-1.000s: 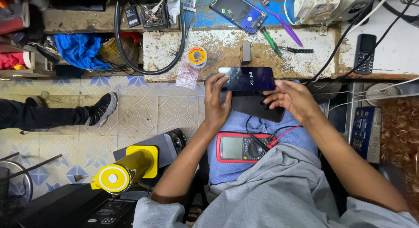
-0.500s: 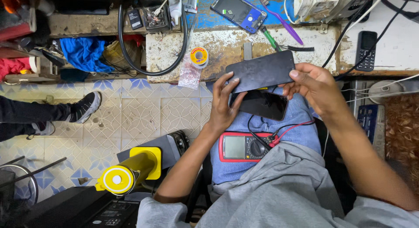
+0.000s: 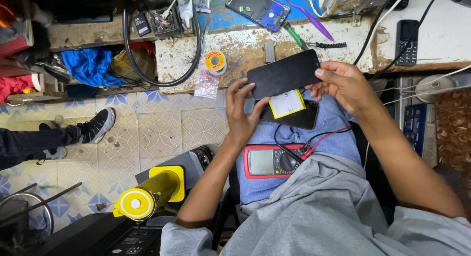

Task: The person disassembles a phone by removing its side components and then placing a battery into the internal housing.

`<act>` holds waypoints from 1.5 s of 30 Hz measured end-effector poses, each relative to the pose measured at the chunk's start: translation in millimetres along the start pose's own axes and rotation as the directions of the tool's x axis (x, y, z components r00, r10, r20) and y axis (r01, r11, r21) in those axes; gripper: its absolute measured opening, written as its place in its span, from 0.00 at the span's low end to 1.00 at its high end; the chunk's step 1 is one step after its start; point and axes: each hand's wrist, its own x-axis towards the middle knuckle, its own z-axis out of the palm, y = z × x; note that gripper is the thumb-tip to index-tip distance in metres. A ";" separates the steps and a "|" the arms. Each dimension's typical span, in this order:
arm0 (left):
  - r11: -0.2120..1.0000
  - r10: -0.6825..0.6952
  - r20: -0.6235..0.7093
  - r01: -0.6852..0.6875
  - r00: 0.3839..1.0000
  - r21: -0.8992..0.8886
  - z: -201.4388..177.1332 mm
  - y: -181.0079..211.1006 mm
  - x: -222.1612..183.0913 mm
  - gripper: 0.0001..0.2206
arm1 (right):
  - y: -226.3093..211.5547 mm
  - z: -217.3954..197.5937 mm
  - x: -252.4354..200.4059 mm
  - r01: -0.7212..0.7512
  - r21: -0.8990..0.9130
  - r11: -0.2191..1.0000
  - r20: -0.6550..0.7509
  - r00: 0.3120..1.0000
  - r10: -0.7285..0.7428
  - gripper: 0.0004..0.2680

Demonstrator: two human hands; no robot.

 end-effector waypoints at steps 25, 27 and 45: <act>0.541 -0.326 0.447 0.552 0.833 -0.634 8.0 21.7 1.2 0.39 | -5.5 44.8 -35.4 -0.139 -0.984 0.110 -0.139 0.990 0.001 0.16; 0.432 -0.315 0.466 0.562 0.827 -0.705 12.6 18.5 -5.1 0.42 | 12.1 44.1 -35.2 -0.139 -0.990 0.008 -0.139 0.990 -0.018 0.19; -0.169 -0.298 0.511 0.482 0.806 -0.860 12.9 41.4 -0.2 0.34 | 30.9 39.7 -33.6 -0.071 -0.936 0.345 -0.115 0.987 -0.109 0.15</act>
